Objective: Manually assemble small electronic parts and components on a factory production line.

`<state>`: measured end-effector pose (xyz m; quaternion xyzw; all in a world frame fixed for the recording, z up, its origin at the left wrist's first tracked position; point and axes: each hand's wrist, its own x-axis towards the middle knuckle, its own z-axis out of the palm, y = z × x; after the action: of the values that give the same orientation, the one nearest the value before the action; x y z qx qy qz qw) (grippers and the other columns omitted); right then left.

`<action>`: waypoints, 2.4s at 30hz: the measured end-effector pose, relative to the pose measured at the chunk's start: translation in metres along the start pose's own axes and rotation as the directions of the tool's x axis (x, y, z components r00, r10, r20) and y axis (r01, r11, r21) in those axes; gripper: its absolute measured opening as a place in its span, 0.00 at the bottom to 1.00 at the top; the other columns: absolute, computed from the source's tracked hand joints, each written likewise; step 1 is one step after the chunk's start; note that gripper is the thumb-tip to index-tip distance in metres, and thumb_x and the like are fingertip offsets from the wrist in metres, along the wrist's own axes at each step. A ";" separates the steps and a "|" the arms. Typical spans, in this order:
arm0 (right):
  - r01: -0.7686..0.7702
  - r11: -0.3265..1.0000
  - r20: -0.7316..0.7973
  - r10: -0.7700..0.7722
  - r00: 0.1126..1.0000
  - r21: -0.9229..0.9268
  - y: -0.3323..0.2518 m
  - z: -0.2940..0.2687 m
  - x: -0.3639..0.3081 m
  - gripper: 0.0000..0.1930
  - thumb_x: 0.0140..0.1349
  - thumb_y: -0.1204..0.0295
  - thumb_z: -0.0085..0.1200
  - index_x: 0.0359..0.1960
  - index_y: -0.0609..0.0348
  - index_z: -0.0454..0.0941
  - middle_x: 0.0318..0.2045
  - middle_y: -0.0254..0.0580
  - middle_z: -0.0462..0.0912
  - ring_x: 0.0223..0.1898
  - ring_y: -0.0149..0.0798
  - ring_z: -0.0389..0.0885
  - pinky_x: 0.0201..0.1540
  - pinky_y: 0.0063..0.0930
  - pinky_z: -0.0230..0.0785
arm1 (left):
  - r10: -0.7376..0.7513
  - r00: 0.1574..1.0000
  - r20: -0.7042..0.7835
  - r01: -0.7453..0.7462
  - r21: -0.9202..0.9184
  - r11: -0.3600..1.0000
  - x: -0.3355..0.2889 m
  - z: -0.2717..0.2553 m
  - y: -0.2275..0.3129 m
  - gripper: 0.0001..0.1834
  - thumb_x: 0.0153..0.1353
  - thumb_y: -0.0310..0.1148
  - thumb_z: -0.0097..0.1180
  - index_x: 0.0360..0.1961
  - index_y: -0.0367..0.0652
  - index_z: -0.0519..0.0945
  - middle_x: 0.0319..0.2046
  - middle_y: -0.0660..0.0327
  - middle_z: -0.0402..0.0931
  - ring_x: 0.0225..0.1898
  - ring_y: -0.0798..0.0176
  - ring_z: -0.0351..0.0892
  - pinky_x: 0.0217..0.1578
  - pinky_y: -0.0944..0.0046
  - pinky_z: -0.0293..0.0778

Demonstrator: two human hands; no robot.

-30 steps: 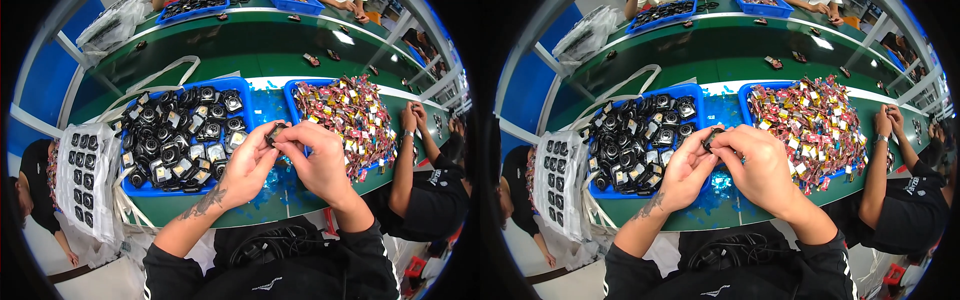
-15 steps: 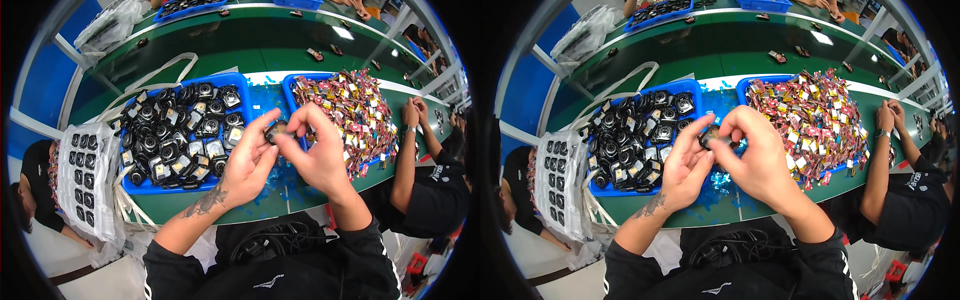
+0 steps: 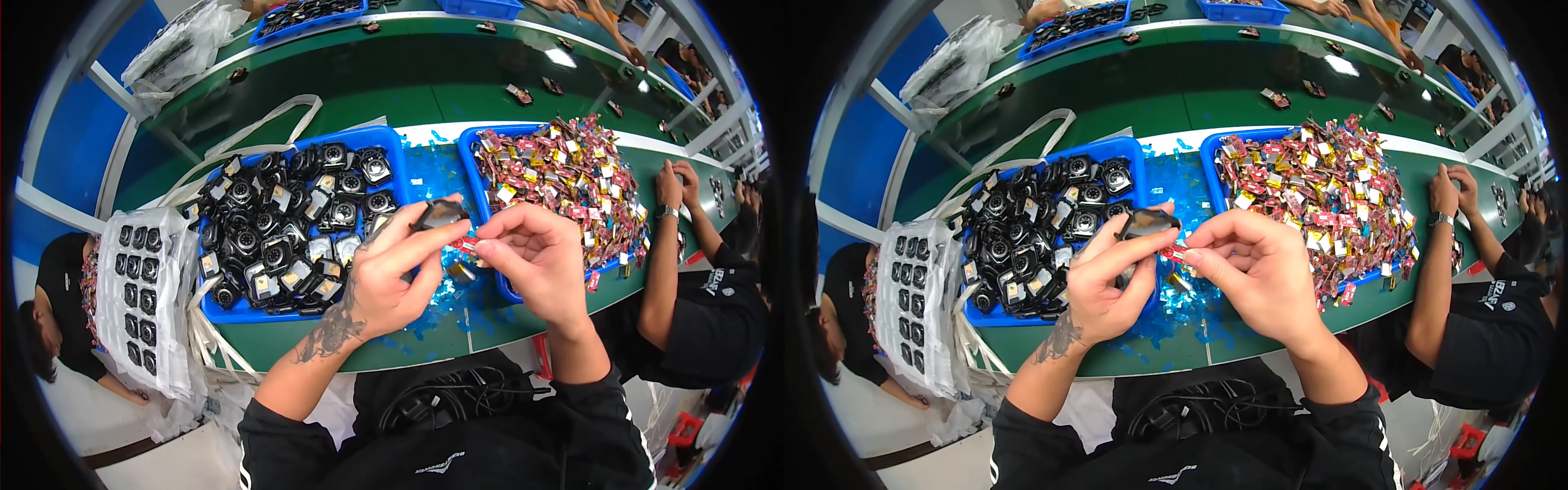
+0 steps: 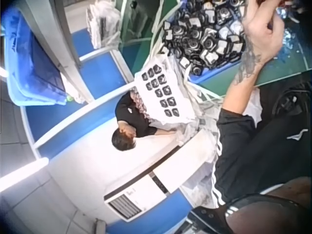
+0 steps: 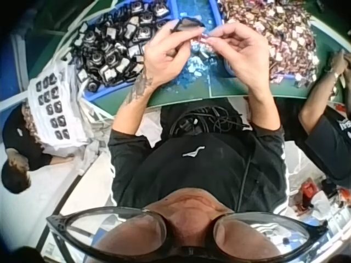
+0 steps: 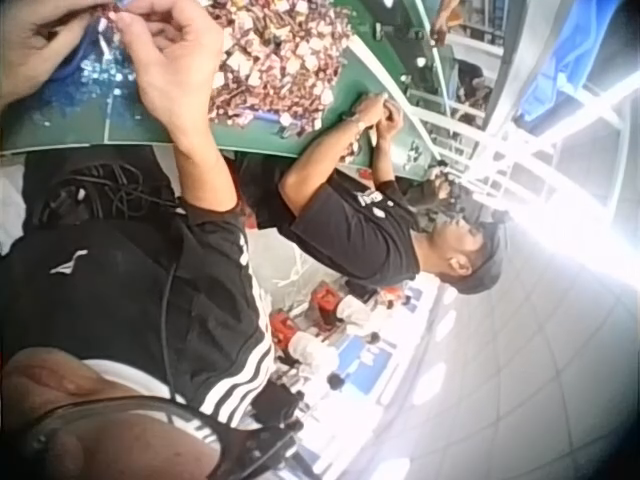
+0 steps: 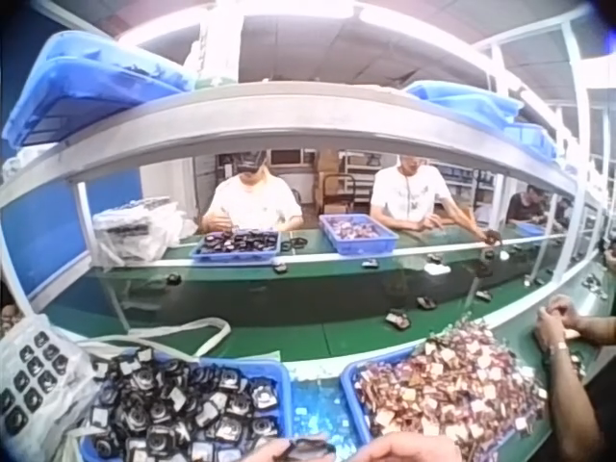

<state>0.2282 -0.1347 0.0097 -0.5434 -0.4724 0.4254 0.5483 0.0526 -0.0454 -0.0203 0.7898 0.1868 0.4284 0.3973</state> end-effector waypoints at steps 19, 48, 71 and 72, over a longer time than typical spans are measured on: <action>0.132 0.983 -0.008 -0.134 0.991 -0.129 -0.001 0.005 -0.001 0.10 0.57 0.83 0.60 0.40 0.65 0.75 0.34 0.35 0.78 0.35 0.24 0.79 0.33 0.16 0.72 | -0.373 0.894 0.248 0.448 -0.482 0.753 -0.006 0.003 0.000 0.10 0.60 0.20 0.59 0.43 0.31 0.82 0.44 0.56 0.77 0.42 0.69 0.80 0.44 0.71 0.80; 0.265 0.822 0.216 -0.177 0.960 -0.504 -0.018 0.003 0.098 0.15 0.58 0.82 0.55 0.46 0.63 0.69 0.24 0.42 0.82 0.31 0.34 0.84 0.32 0.27 0.74 | -0.351 0.920 -0.176 0.302 -0.253 0.919 -0.007 0.014 0.006 0.35 0.60 0.18 0.55 0.66 0.38 0.55 0.54 0.49 0.73 0.41 0.65 0.82 0.40 0.67 0.80; 0.598 0.239 0.623 0.035 0.782 -0.765 0.027 0.068 0.171 0.21 0.49 0.65 0.67 0.42 0.64 0.76 0.42 0.54 0.79 0.42 0.55 0.82 0.43 0.43 0.76 | 0.517 0.856 0.008 -0.471 0.426 0.773 -0.007 0.011 0.006 0.13 0.42 0.21 0.65 0.34 0.37 0.84 0.18 0.65 0.75 0.16 0.65 0.71 0.18 0.66 0.67; 0.550 0.278 0.576 0.017 0.817 -0.788 0.030 0.065 0.170 0.21 0.49 0.67 0.68 0.41 0.65 0.76 0.41 0.56 0.78 0.42 0.56 0.81 0.42 0.43 0.76 | 0.498 0.865 -0.058 -0.437 0.400 0.806 -0.005 0.012 0.006 0.13 0.42 0.20 0.64 0.34 0.37 0.84 0.18 0.63 0.75 0.16 0.63 0.72 0.19 0.66 0.69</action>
<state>0.1981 0.0464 -0.0132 -0.5406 -0.8341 0.0898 0.0625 0.0593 -0.0580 -0.0217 0.8352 0.0952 0.5313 0.1054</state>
